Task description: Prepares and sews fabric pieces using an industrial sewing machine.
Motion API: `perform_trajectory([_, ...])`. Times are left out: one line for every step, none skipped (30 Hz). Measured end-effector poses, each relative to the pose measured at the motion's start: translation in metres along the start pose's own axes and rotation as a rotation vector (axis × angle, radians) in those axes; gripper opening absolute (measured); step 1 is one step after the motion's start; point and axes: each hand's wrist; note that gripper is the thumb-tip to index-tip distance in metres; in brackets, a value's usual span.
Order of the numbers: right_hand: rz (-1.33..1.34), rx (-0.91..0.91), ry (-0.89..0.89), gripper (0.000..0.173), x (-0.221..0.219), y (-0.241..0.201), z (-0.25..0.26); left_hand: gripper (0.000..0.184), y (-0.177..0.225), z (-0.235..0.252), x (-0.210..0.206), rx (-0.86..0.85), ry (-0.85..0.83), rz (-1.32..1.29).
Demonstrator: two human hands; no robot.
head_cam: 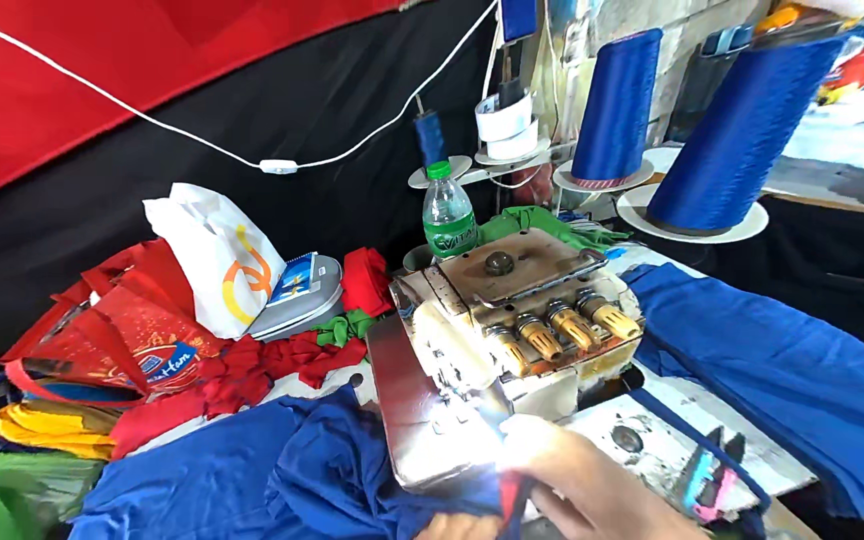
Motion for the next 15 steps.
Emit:
perform_trajectory([-0.031, -0.018, 0.007, 0.019, 0.001, 0.002, 0.001, 0.024, -0.002, 0.003, -0.011, 0.027, 0.024, 0.004])
perform_trajectory([-0.068, -0.037, 0.003, 0.019, 0.003, 0.000, 0.001, 0.024, -0.005, 0.002, -0.018, 0.052, 0.044, 0.013])
perform_trajectory([-0.093, -0.053, -0.001, 0.020, 0.006, -0.006, 0.001, 0.027, -0.007, -0.001, -0.023, 0.086, 0.057, 0.017])
perform_trajectory([-0.091, -0.068, 0.006, 0.021, 0.011, -0.015, 0.001, 0.029, -0.009, -0.007, -0.026, 0.131, 0.073, 0.016])
perform_trajectory([-0.044, -0.082, 0.024, 0.018, 0.020, -0.029, -0.001, 0.030, -0.011, -0.016, -0.026, 0.183, 0.101, 0.008])
perform_trajectory([0.033, -0.096, 0.059, 0.014, 0.032, -0.047, -0.003, 0.028, -0.014, -0.025, -0.025, 0.230, 0.150, 0.008])
perform_trajectory([0.114, -0.102, 0.113, 0.012, 0.046, -0.066, -0.004, 0.024, -0.014, -0.032, -0.020, 0.272, 0.197, 0.027])
perform_trajectory([0.192, -0.107, 0.162, 0.019, 0.063, -0.085, -0.004, 0.021, -0.009, -0.034, -0.010, 0.331, 0.219, 0.054])
perform_trajectory([0.260, -0.141, 0.199, 0.034, 0.081, -0.107, -0.002, 0.020, -0.004, -0.035, 0.001, 0.393, 0.234, 0.049])
perform_trajectory([0.333, -0.234, 0.229, 0.055, 0.097, -0.129, 0.005, 0.019, -0.005, -0.039, 0.006, 0.424, 0.274, 0.022])
perform_trajectory([0.414, -0.387, 0.245, 0.081, 0.108, -0.152, 0.018, 0.018, -0.014, -0.049, 0.003, 0.392, 0.346, 0.001])
perform_trajectory([0.514, -0.550, 0.184, 0.100, 0.117, -0.169, 0.031, 0.017, -0.029, -0.062, -0.009, 0.312, 0.442, -0.018])
perform_trajectory([0.626, -0.662, 0.110, 0.100, 0.123, -0.183, 0.036, 0.020, -0.041, -0.071, -0.018, 0.246, 0.520, -0.058])
perform_trajectory([0.654, -0.742, 0.001, 0.095, 0.131, -0.193, 0.032, 0.021, -0.046, -0.075, -0.023, 0.212, 0.569, -0.104])
perform_trajectory([0.582, -0.784, -0.220, 0.091, 0.142, -0.198, 0.030, 0.022, -0.049, -0.075, -0.026, 0.197, 0.603, -0.145])
Point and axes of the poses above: each hand's wrist, its own z-axis towards the middle knuckle, its own x-axis out of the back of the hand, y = z × x, and after that the axes turned 14 degrees about -x, right-handed
